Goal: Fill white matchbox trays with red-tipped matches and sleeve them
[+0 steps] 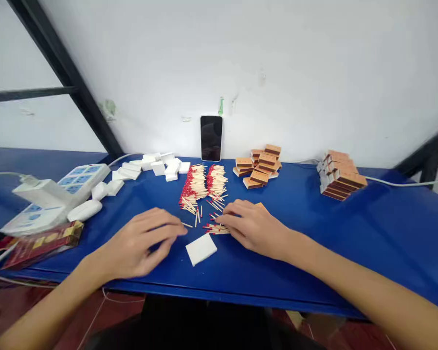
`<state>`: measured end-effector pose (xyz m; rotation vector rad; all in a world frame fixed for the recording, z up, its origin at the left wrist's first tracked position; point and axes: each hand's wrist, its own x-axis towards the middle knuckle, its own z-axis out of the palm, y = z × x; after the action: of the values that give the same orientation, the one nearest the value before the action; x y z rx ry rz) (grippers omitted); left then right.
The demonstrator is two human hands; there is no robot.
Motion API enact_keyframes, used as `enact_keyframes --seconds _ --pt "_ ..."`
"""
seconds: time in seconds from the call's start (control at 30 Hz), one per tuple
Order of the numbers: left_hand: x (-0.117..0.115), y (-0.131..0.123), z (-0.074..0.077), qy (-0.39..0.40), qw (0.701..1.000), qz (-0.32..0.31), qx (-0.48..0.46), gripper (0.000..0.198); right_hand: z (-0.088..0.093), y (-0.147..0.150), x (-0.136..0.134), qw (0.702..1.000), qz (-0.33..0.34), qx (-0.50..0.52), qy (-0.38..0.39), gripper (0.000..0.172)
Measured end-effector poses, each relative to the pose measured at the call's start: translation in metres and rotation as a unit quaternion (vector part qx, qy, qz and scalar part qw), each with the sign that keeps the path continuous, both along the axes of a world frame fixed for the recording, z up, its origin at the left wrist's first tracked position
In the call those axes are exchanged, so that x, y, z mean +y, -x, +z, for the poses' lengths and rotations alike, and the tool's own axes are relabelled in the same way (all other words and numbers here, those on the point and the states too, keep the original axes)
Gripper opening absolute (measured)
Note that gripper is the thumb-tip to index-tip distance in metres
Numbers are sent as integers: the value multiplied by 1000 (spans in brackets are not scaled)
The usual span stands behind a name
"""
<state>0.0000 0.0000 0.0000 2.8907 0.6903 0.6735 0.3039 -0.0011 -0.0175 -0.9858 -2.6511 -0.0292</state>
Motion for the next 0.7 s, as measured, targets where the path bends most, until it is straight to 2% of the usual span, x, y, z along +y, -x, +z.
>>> enact_keyframes --seconds 0.13,0.3,0.5,0.7 --pt "21 -4 12 27 992 56 105 36 13 4 11 996 47 -73 -29 30" --pt "43 -12 12 16 984 38 172 44 21 10 17 993 55 -104 -33 28" --pt "58 -28 4 -18 986 15 164 29 20 16 17 997 -32 -58 33 28" --pt "50 -38 3 -6 989 -21 148 17 10 15 12 986 -90 -19 136 28"
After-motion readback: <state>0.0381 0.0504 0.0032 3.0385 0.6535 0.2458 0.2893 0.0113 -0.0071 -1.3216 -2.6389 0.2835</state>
